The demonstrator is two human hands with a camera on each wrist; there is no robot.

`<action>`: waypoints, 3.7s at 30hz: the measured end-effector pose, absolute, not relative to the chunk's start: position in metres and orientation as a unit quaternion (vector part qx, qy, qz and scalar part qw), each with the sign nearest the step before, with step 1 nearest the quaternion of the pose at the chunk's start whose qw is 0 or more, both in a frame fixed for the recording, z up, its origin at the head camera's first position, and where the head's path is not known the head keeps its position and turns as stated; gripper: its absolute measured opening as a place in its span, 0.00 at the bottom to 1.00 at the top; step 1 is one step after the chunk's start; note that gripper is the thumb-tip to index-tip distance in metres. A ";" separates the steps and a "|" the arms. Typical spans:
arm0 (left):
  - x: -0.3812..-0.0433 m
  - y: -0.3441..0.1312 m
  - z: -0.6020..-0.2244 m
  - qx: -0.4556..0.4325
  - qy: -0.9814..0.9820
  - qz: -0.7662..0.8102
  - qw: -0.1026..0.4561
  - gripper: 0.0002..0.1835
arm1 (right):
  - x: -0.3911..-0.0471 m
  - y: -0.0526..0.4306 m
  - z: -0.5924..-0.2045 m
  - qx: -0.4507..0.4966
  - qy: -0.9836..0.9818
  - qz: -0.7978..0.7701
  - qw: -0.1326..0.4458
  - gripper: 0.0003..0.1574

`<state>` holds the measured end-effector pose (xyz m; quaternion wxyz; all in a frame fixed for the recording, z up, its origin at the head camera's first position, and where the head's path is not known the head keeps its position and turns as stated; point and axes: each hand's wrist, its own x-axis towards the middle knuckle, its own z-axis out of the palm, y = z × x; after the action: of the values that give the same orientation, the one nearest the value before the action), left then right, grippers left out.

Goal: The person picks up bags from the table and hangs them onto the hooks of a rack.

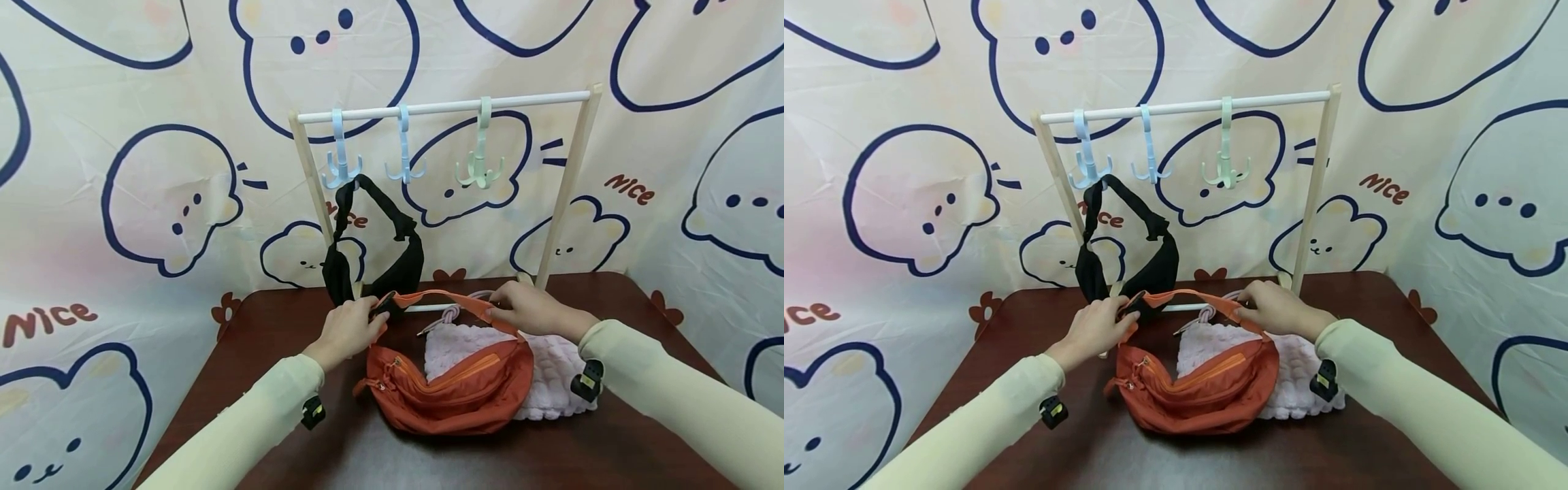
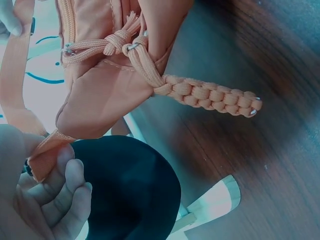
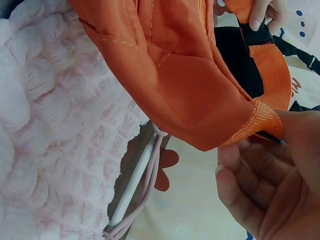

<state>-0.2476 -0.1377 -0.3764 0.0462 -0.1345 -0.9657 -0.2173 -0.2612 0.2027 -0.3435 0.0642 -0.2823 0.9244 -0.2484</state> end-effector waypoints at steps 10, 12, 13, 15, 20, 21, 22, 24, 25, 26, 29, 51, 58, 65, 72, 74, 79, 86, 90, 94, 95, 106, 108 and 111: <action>-0.249 -0.140 -0.368 -0.146 -0.961 -0.225 0.066 0.11 | -0.259 0.199 -0.335 -0.297 0.923 -0.243 0.041 0.12; -0.249 -0.140 -0.368 -0.145 -0.961 -0.226 0.065 0.11 | -0.258 0.198 -0.334 -0.299 0.922 -0.244 0.039 0.12; -0.249 -0.140 -0.368 -0.144 -0.961 -0.227 0.065 0.11 | -0.257 0.198 -0.333 -0.299 0.922 -0.244 0.039 0.12; -0.249 -0.140 -0.367 -0.143 -0.961 -0.227 0.063 0.11 | -0.257 0.198 -0.333 -0.300 0.921 -0.244 0.039 0.12; -0.249 -0.139 -0.363 -0.140 -0.962 -0.227 0.063 0.11 | -0.257 0.198 -0.330 -0.297 0.923 -0.243 0.037 0.13; -0.249 -0.139 -0.362 -0.139 -0.962 -0.225 0.065 0.12 | -0.257 0.198 -0.329 -0.296 0.923 -0.242 0.036 0.13; -0.249 -0.139 -0.361 -0.138 -0.962 -0.225 0.066 0.12 | -0.257 0.198 -0.329 -0.295 0.924 -0.242 0.035 0.13; -0.249 -0.139 -0.360 -0.138 -0.962 -0.225 0.068 0.13 | -0.257 0.197 -0.327 -0.293 0.924 -0.242 0.035 0.13; -0.249 -0.139 -0.359 -0.138 -0.962 -0.225 0.069 0.14 | -0.256 0.197 -0.327 -0.292 0.924 -0.243 0.037 0.13; -0.249 -0.140 -0.358 -0.138 -0.962 -0.226 0.070 0.14 | -0.256 0.197 -0.326 -0.292 0.924 -0.243 0.038 0.14; -0.250 -0.140 -0.357 -0.139 -0.961 -0.229 0.073 0.14 | -0.255 0.197 -0.325 -0.289 0.925 -0.244 0.042 0.15; -0.253 -0.141 -0.346 -0.153 -0.957 -0.235 0.079 0.12 | -0.260 0.197 -0.310 -0.290 0.924 -0.246 0.037 0.11; -0.254 -0.141 -0.346 -0.153 -0.956 -0.238 0.076 0.13 | -0.262 0.196 -0.313 -0.290 0.927 -0.239 0.027 0.11; -0.253 -0.141 -0.347 -0.153 -0.955 -0.245 0.075 0.14 | -0.262 0.196 -0.318 -0.288 0.928 -0.237 0.019 0.11; -0.252 -0.141 -0.347 -0.149 -0.954 -0.250 0.075 0.13 | -0.262 0.195 -0.320 -0.287 0.929 -0.234 0.007 0.13; -0.252 -0.141 -0.347 -0.149 -0.953 -0.252 0.073 0.13 | -0.262 0.195 -0.320 -0.287 0.929 -0.234 0.006 0.12; -0.251 -0.141 -0.347 -0.146 -0.954 -0.251 0.075 0.13 | -0.262 0.195 -0.320 -0.287 0.929 -0.233 0.002 0.12; -0.252 -0.140 -0.345 -0.144 -0.954 -0.251 0.084 0.12 | -0.264 0.195 -0.317 -0.284 0.933 -0.220 -0.012 0.14; -0.252 -0.140 -0.344 -0.144 -0.954 -0.250 0.087 0.11 | -0.264 0.194 -0.315 -0.280 0.935 -0.219 -0.016 0.15; -0.253 -0.139 -0.342 -0.142 -0.955 -0.242 0.092 0.12 | -0.264 0.194 -0.313 -0.277 0.936 -0.217 -0.022 0.15; -0.253 -0.139 -0.342 -0.142 -0.956 -0.240 0.094 0.12 | -0.264 0.194 -0.313 -0.277 0.936 -0.216 -0.023 0.14; -0.253 -0.140 -0.338 -0.141 -0.956 -0.239 0.099 0.11 | -0.266 0.193 -0.310 -0.275 0.937 -0.210 -0.034 0.11; -0.253 -0.141 -0.337 -0.141 -0.955 -0.241 0.098 0.11 | -0.267 0.192 -0.310 -0.273 0.938 -0.209 -0.036 0.11; -0.253 -0.141 -0.337 -0.142 -0.955 -0.243 0.099 0.11 | -0.266 0.191 -0.308 -0.270 0.939 -0.209 -0.040 0.10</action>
<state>-0.2526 -0.1412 -0.3368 0.0985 -0.1417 -0.9546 -0.2428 -0.2659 0.1911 -0.3084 -0.0404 -0.2698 0.9392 -0.2087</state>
